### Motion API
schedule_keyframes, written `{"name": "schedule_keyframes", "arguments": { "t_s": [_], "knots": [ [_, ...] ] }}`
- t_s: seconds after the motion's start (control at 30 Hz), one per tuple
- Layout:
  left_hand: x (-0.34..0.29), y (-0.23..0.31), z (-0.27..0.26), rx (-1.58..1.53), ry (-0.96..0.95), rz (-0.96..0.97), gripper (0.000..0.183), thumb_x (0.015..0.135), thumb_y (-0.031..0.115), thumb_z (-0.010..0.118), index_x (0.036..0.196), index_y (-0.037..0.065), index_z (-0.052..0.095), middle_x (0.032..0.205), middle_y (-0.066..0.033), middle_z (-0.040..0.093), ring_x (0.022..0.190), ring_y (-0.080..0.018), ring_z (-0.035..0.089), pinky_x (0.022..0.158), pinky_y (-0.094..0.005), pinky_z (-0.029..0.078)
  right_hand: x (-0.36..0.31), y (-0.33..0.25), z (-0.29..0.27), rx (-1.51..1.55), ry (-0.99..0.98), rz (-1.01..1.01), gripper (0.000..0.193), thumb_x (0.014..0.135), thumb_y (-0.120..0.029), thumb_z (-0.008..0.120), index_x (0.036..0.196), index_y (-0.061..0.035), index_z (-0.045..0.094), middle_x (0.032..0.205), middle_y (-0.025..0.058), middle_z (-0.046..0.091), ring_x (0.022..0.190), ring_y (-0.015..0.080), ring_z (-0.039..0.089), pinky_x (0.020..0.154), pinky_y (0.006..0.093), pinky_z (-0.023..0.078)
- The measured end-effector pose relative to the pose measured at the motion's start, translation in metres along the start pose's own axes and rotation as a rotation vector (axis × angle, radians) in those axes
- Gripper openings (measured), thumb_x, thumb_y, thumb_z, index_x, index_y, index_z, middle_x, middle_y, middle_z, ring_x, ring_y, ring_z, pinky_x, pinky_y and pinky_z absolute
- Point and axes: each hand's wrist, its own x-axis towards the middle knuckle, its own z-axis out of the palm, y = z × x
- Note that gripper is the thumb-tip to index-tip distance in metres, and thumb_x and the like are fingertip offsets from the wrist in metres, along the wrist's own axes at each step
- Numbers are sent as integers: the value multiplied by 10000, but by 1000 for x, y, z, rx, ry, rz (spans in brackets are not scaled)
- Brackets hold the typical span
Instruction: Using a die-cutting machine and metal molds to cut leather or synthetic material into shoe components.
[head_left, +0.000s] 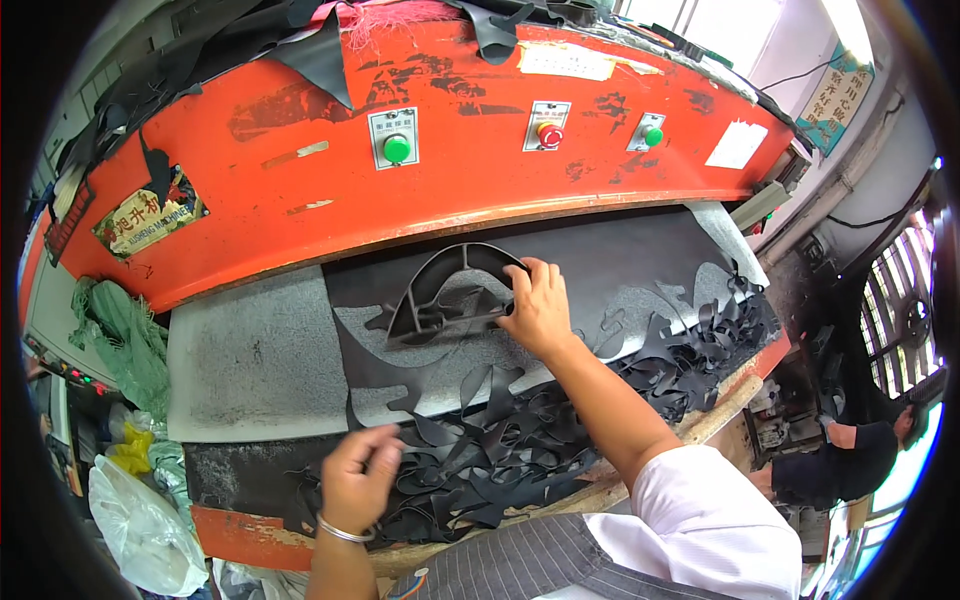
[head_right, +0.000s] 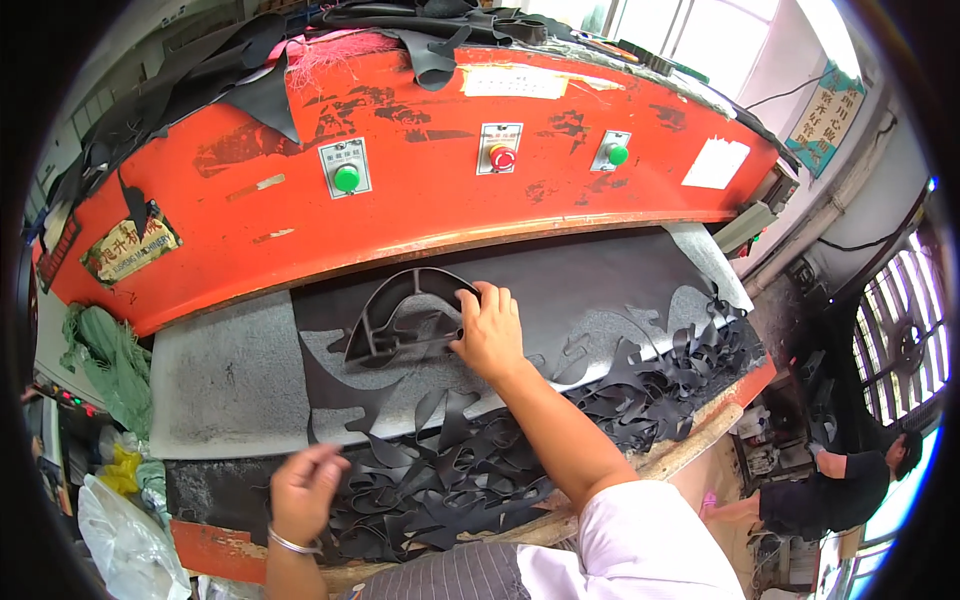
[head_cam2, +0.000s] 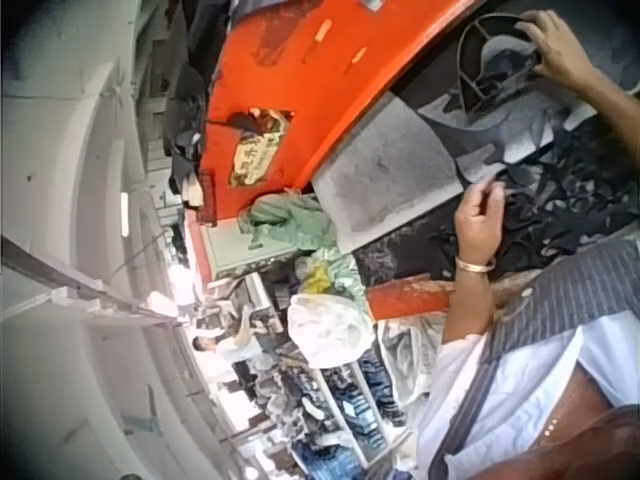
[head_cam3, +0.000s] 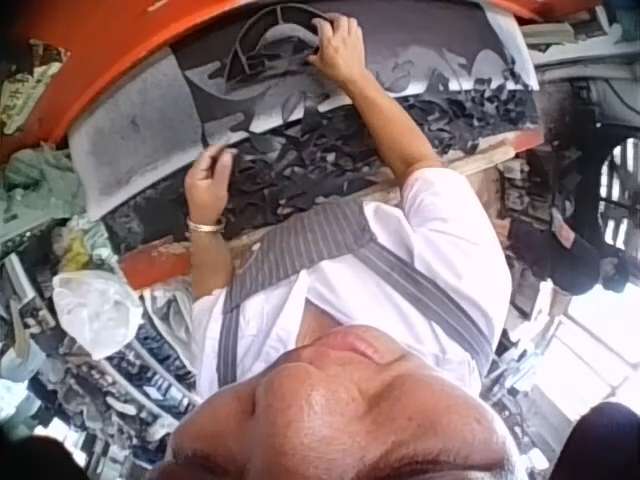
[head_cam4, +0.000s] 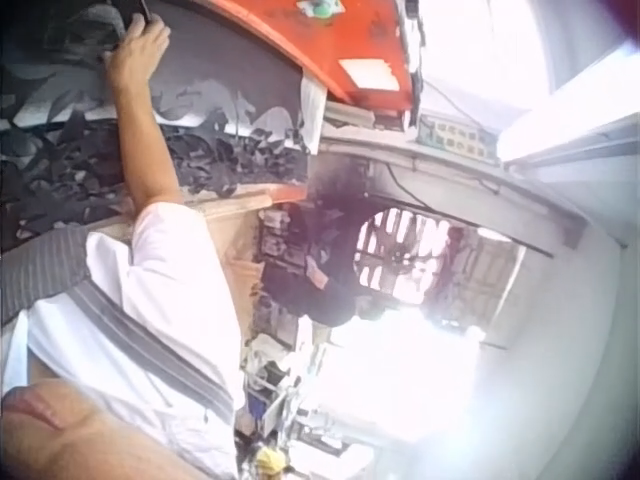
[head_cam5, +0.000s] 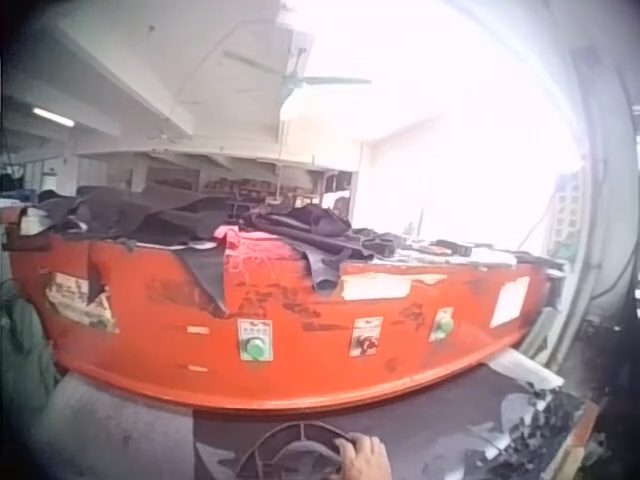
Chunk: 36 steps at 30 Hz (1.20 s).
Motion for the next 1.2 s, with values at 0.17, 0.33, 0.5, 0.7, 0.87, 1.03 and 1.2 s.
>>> {"name": "schedule_keyframes", "arguments": {
  "t_s": [0.17,0.33,0.5,0.7,0.87,1.03,1.2],
  "knots": [
    [12,32,-15,-144,177,41,450,1031,329,398,1234,-36,567,1056,-125,656,991,-173,605,895,-311,460,-19,-31,-82,154,201,-526,450,614,-136,755,1039,-59,625,1179,150,520,1013,325,524,855,447,422],
    [1,57,35,-696,-295,-395,663,1038,467,271,1245,-104,535,1161,-174,639,1029,-215,624,900,-313,480,-59,-45,-120,247,331,-943,76,706,-196,664,762,-145,668,1211,97,575,1053,251,558,953,426,420],
    [-29,84,130,-1070,-233,-528,295,950,208,584,1094,-49,590,935,-129,686,718,-194,692,600,-308,585,-102,3,-162,249,208,-772,222,752,-179,584,935,-269,673,1398,105,479,1313,295,412,1110,524,260],
    [-31,133,275,-914,-10,-322,251,956,119,578,1152,-37,581,994,-70,669,812,-92,627,735,-246,516,-206,113,-200,1161,-245,-110,893,724,-132,706,1500,-84,267,1552,310,33,1458,427,66,1151,510,120],
    [-31,162,406,-846,144,-159,239,947,156,614,1103,-22,581,954,-48,659,803,-76,602,737,-243,506,-245,154,-249,1532,-312,233,1247,711,-313,831,1506,-56,-95,1524,193,155,1423,314,200,1136,443,227],
    [-30,132,419,-131,394,112,201,942,178,624,1030,-3,624,891,-41,658,786,-93,591,712,-257,486,-238,210,-264,1182,-326,115,1108,602,-308,868,1496,-61,263,1475,218,251,1206,252,421,1045,385,351],
    [-62,20,305,302,582,-209,253,903,212,642,1052,9,629,879,-128,653,803,-255,623,766,-369,494,-185,252,-290,746,-396,-80,1056,539,-361,865,1461,-166,387,1442,325,286,1309,432,370,1076,465,327]
  ]
}}
